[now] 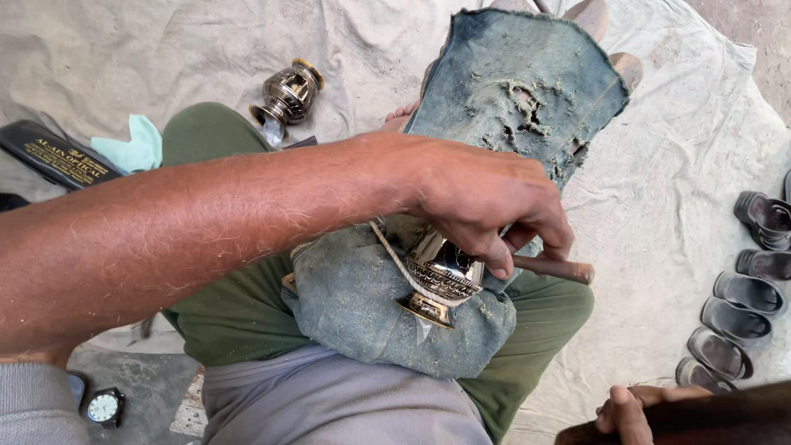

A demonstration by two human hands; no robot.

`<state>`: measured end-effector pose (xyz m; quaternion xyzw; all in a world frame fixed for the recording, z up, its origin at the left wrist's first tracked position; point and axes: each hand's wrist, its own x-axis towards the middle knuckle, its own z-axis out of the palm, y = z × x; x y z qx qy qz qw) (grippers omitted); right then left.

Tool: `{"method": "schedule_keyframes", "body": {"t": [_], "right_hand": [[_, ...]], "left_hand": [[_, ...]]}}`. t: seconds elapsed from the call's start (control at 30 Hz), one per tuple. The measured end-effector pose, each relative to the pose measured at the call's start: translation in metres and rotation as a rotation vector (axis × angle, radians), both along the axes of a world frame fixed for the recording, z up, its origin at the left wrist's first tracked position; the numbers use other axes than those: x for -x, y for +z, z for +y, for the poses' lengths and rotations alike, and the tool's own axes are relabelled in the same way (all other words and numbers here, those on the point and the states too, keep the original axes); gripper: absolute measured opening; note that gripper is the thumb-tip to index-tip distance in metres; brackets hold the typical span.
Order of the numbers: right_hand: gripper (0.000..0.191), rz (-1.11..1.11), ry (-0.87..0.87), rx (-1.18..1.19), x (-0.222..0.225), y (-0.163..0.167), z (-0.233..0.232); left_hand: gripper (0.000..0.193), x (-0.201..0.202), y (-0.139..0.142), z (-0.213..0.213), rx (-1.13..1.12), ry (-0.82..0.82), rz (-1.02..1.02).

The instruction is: The person sits on the ground with a brass vessel resting on a cloth cushion on their lap. They hold a punch against the vessel's surface with one hand and strike it repeatedly with a wooden mallet held in the other hand, repositioning the punch around the vessel to shape the metal.

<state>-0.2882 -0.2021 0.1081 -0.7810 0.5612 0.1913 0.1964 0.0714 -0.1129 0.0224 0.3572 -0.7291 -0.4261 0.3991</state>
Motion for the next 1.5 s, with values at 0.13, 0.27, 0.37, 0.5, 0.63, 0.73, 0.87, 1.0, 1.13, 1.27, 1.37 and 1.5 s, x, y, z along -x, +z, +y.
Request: {"method": "schedule_keyframes", "body": {"t": [0.13,0.27,0.37,0.5,0.63,0.73,0.87,1.0,1.13,1.27,1.37,1.5], "right_hand": [[0.037,-0.025,-0.01,-0.072,-0.006,-0.014,0.012],[0.033,-0.613,-0.262,-0.032,-0.021,-0.027,0.039],[0.045,-0.828,-0.349,-0.441,-0.048,-0.042,0.058],[0.058,-0.844,-0.402,-0.609,-0.09,-0.066,0.078],[0.06,-0.858,-0.416,-0.6,-0.099,-0.066,0.098],[0.06,-0.847,-0.278,-0.483,-0.09,-0.054,0.105],[0.059,-0.917,-0.298,-0.554,-0.09,-0.056,0.097],[0.061,-0.905,-0.482,-0.689,-0.099,-0.073,0.092],[0.054,-1.01,-0.421,-0.624,-0.088,-0.066,0.098],[0.045,-1.138,-0.227,-0.707,-0.069,-0.052,0.092],[0.045,-1.1,-0.321,-0.742,-0.066,-0.06,0.077],[0.051,-1.006,-0.559,-0.651,-0.062,-0.072,0.061]], "left_hand": [[0.031,-0.005,-0.006,0.013,0.031,0.087,0.048],[0.035,0.0,-0.011,0.037,0.023,0.494,0.265],[0.035,0.023,-0.013,0.048,-0.071,0.722,0.689],[0.037,0.056,-0.023,0.044,-0.226,0.831,1.234],[0.039,0.07,-0.041,0.037,-0.18,0.943,1.325],[0.037,0.068,-0.051,0.047,-0.136,0.967,1.186],[0.032,0.065,-0.051,0.056,-0.16,1.067,0.922],[0.034,0.069,-0.045,0.044,-0.16,1.063,1.099],[0.035,0.064,-0.05,0.041,-0.216,1.002,1.141],[0.032,0.056,-0.053,0.055,-0.164,1.044,0.982],[0.031,0.044,-0.043,0.059,-0.259,1.01,0.834],[0.032,0.027,-0.017,0.065,-0.498,0.812,0.54]]}}
